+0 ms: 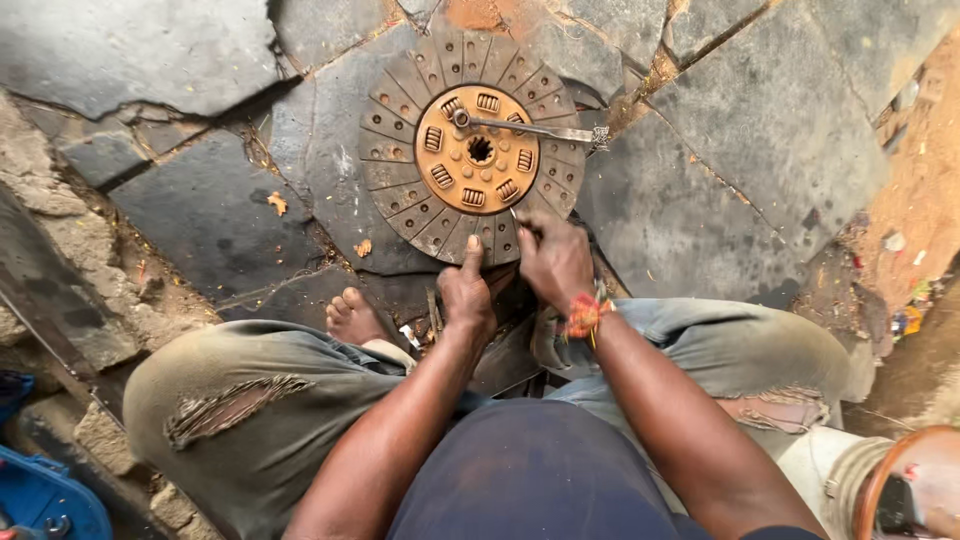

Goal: The person sits on a stone floor and uses a metal file to scrape and clean the surface of a circular, rusted mechanical component. They hold the part steady with one hand while filing with the other, occasionally rotating the part to access different sections.

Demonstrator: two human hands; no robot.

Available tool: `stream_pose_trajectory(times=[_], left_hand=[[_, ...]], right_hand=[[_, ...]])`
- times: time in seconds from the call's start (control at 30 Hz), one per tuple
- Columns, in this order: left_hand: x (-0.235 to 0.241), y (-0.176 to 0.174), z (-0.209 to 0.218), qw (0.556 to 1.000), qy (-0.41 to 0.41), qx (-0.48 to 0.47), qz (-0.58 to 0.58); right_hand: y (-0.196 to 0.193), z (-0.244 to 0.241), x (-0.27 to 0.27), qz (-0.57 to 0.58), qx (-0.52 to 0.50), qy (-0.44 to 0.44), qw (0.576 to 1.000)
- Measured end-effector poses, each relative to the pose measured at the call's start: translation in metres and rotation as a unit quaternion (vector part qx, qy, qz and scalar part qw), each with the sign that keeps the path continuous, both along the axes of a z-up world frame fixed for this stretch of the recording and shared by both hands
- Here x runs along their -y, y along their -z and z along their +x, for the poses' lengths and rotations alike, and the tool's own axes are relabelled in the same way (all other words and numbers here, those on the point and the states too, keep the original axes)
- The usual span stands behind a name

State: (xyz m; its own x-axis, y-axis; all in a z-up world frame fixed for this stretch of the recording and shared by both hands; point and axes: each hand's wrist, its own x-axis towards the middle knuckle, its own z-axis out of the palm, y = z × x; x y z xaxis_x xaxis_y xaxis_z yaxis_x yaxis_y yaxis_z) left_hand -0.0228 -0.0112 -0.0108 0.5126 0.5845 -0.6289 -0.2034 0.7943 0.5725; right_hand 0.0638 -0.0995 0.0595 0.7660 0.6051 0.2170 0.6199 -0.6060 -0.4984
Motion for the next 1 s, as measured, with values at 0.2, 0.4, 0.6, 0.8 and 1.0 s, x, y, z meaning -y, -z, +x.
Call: stream_pose_trajectory(times=[0.2, 0.4, 0.6, 0.8, 1.0], left_hand=[[-0.016, -0.014, 0.011, 0.996, -0.022, 0.006, 0.081], [-0.008, -0.021, 0.004, 0.994, 0.025, 0.039, -0.100], [-0.004, -0.011, 0.010, 0.979, 0.036, 0.127, -0.157], [0.000, -0.010, 0.012, 0.989, 0.025, 0.089, -0.114], [-0.007, -0.022, 0.009, 0.995, 0.029, 0.051, -0.086]], right_hand=[[-0.025, -0.005, 0.030, 0.017, 0.004, -0.069, 0.997], [-0.053, -0.013, 0.026, 0.037, -0.148, 0.025, 0.988], [-0.056, -0.017, 0.016, 0.016, -0.065, -0.016, 0.998], [-0.043, 0.016, -0.013, -0.034, -0.070, -0.031, 0.997], [-0.034, 0.002, 0.010, -0.024, -0.006, -0.060, 0.998]])
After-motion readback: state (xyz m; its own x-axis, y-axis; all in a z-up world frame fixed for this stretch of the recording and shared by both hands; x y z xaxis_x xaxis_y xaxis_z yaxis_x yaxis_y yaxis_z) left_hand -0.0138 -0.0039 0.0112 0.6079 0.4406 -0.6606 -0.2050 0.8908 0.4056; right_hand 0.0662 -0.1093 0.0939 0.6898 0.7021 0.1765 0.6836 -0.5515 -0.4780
